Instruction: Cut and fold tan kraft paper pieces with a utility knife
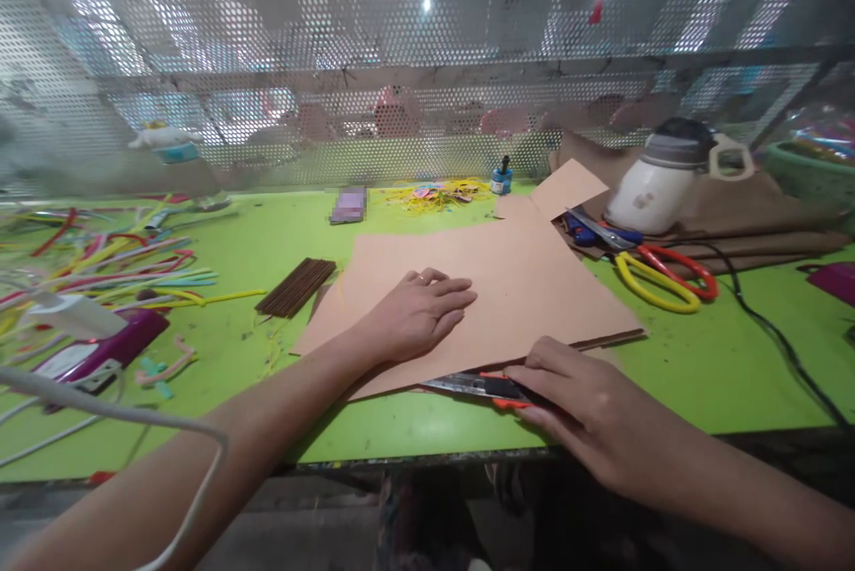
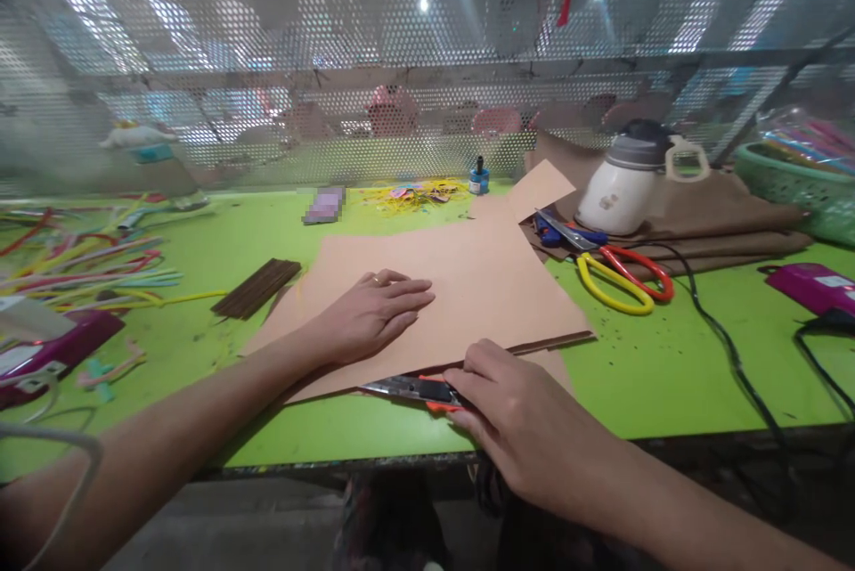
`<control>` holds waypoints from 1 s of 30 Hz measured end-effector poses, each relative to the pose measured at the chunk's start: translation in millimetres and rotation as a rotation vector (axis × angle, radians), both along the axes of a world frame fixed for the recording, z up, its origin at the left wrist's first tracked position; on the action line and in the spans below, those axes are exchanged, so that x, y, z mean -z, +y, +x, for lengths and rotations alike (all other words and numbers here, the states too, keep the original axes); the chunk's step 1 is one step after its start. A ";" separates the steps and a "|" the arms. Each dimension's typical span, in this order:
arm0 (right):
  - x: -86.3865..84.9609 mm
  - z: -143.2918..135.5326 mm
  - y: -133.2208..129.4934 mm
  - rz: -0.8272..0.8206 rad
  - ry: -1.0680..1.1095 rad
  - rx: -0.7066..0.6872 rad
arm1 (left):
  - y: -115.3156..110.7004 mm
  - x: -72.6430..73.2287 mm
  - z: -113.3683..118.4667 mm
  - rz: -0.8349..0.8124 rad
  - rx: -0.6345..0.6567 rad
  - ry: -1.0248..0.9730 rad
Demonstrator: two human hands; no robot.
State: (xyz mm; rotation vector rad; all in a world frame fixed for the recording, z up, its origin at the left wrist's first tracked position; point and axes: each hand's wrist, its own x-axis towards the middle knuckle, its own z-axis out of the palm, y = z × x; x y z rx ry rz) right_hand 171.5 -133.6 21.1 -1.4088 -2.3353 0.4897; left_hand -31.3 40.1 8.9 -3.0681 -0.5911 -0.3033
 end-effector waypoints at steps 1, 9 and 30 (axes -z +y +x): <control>-0.4 -1.4 0.0 -0.012 0.007 -0.002 | -0.2 0.0 0.0 0.000 0.000 0.000; -2.0 -15.7 2.7 -0.058 0.043 -0.037 | -2.5 0.7 -0.3 0.021 -0.005 -0.003; -0.5 -65.8 15.0 -0.003 -0.042 -0.047 | -3.4 3.2 -0.5 0.059 0.008 -0.005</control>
